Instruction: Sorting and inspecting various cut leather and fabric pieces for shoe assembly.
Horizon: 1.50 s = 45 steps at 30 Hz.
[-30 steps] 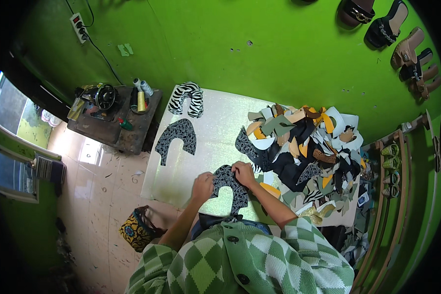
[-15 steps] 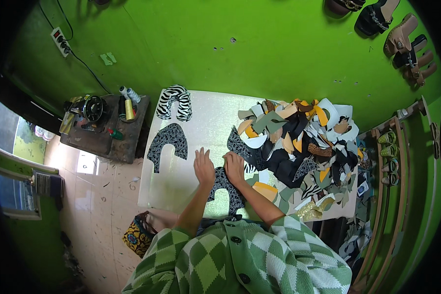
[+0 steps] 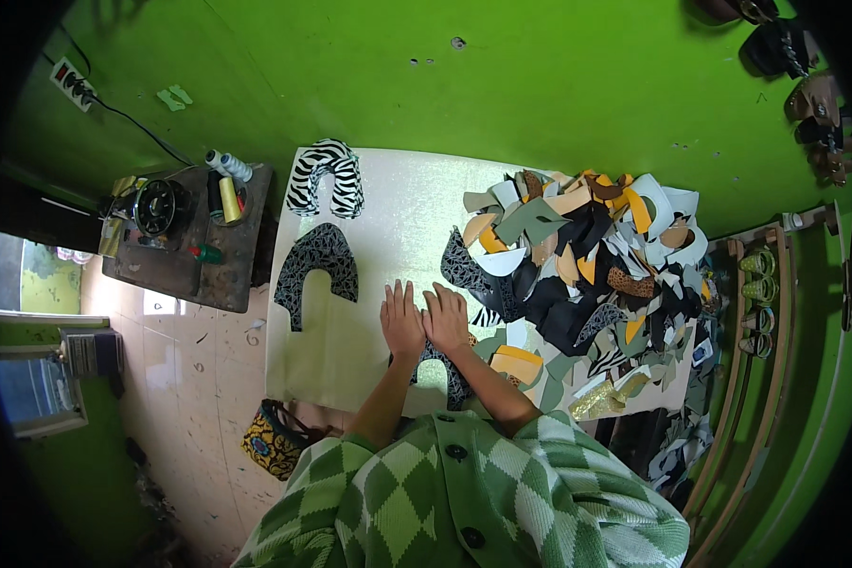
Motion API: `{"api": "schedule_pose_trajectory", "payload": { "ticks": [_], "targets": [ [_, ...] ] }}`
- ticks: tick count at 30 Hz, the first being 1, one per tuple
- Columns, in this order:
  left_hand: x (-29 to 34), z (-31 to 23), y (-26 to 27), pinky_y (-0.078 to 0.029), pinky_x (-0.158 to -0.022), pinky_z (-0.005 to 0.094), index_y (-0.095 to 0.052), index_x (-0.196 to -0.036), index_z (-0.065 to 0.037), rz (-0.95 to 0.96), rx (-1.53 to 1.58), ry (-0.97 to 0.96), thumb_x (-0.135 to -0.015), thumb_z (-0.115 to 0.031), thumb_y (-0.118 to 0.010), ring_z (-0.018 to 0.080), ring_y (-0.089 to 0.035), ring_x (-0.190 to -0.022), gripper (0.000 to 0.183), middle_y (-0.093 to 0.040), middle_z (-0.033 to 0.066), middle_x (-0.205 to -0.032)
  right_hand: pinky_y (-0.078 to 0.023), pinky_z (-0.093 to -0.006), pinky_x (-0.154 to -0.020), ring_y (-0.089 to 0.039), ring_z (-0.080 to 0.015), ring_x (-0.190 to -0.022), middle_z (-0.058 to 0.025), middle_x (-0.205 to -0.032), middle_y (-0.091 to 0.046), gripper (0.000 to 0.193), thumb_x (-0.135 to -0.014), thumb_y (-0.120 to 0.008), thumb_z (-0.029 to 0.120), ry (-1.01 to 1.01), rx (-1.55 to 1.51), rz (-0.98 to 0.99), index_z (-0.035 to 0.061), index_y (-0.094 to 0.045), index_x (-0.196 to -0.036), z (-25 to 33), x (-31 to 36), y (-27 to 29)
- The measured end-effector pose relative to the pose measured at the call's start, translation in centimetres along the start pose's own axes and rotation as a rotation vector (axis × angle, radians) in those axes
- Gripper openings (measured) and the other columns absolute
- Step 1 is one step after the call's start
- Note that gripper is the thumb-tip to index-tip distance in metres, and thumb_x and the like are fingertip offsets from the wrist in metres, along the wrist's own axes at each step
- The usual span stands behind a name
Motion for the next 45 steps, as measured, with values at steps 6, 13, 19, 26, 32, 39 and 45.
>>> {"api": "schedule_pose_trajectory", "payload": {
  "ticks": [6,13,19,26,32,39,45],
  "targets": [
    [0.0,-0.5,0.3,-0.019,-0.107,0.0427,-0.036,-0.136,-0.011,0.022,-0.017,0.0,-0.091,-0.019,-0.037,0.0292,-0.022,-0.134,0.046,-0.03,0.0103,-0.143,-0.026,-0.0429,-0.099,-0.041,-0.0259,-0.115,-0.014,-0.124,-0.045,0.037,-0.083,-0.048,0.023,-0.006,0.045,0.0,0.0058,-0.049,-0.115,-0.3,0.0,0.0],
    [-0.1,-0.1,0.0,-0.021,-0.106,0.0423,-0.037,-0.134,-0.008,-0.055,0.013,-0.02,-0.091,-0.017,-0.036,0.0286,-0.024,-0.133,0.045,-0.033,0.0099,-0.141,-0.029,-0.0391,-0.098,-0.044,-0.0238,-0.113,-0.0101,-0.12,-0.049,0.035,-0.082,-0.048,0.018,-0.007,0.002,-0.067,0.0046,-0.048,-0.115,-0.6,-0.2,0.2],
    [1.4,3.1,2.9,-0.035,-0.097,0.0389,-0.048,-0.125,-0.006,-0.133,0.418,-0.049,-0.089,-0.012,-0.041,0.03,-0.043,-0.118,0.036,-0.05,0.0145,-0.125,-0.041,-0.0405,-0.082,-0.056,-0.0293,-0.095,-0.0157,-0.099,-0.06,0.025,-0.077,-0.053,0.016,-0.063,-0.396,0.039,0.0049,-0.058,-0.099,-3.4,-0.2,3.2],
    [6.0,7.9,5.1,-0.048,-0.065,0.0352,-0.062,-0.098,-0.009,-0.051,0.443,0.234,-0.081,-0.02,-0.062,0.0253,-0.063,-0.072,0.021,-0.065,0.0098,-0.082,-0.046,-0.0334,-0.065,-0.064,-0.0204,-0.07,-0.0052,-0.075,-0.066,0.024,-0.071,-0.069,0.029,-0.418,-0.238,0.321,0.0102,-0.068,-0.087,-7.4,4.5,6.2],
    [8.0,8.0,3.9,-0.047,-0.06,0.0338,-0.065,-0.088,-0.01,0.055,0.459,0.297,-0.074,-0.029,-0.071,0.0235,-0.063,-0.068,0.025,-0.065,0.0065,-0.074,-0.049,-0.0301,-0.061,-0.064,-0.0177,-0.066,-0.0044,-0.074,-0.067,0.026,-0.068,-0.074,0.029,-0.416,-0.25,0.347,0.0092,-0.07,-0.084,-6.7,6.3,5.3],
    [7.4,6.0,3.5,-0.048,-0.06,0.0325,-0.066,-0.081,-0.009,0.069,0.33,0.396,-0.07,-0.03,-0.075,0.0216,-0.064,-0.068,0.025,-0.066,0.0063,-0.075,-0.048,-0.0331,-0.063,-0.063,-0.0203,-0.07,-0.0038,-0.072,-0.065,0.028,-0.065,-0.076,0.034,-0.518,-0.164,0.224,0.0093,-0.066,-0.073,-5.2,7.2,4.5],
    [7.4,7.2,1.5,-0.048,-0.061,0.0307,-0.065,-0.08,-0.007,0.083,0.418,0.45,-0.067,-0.027,-0.077,0.0183,-0.063,-0.067,0.027,-0.067,0.0048,-0.075,-0.047,-0.0347,-0.062,-0.063,-0.0215,-0.067,-0.0046,-0.068,-0.064,0.026,-0.065,-0.077,0.032,-0.55,-0.204,0.22,0.0091,-0.067,-0.071,-5.0,7.4,4.0]
  ]
}}
Point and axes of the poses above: each hand's wrist, its own x-axis away from the middle knuckle, its own y-axis out of the back of the hand, z = x × y, the point moved 3 cm from there along -x, towards the middle knuckle
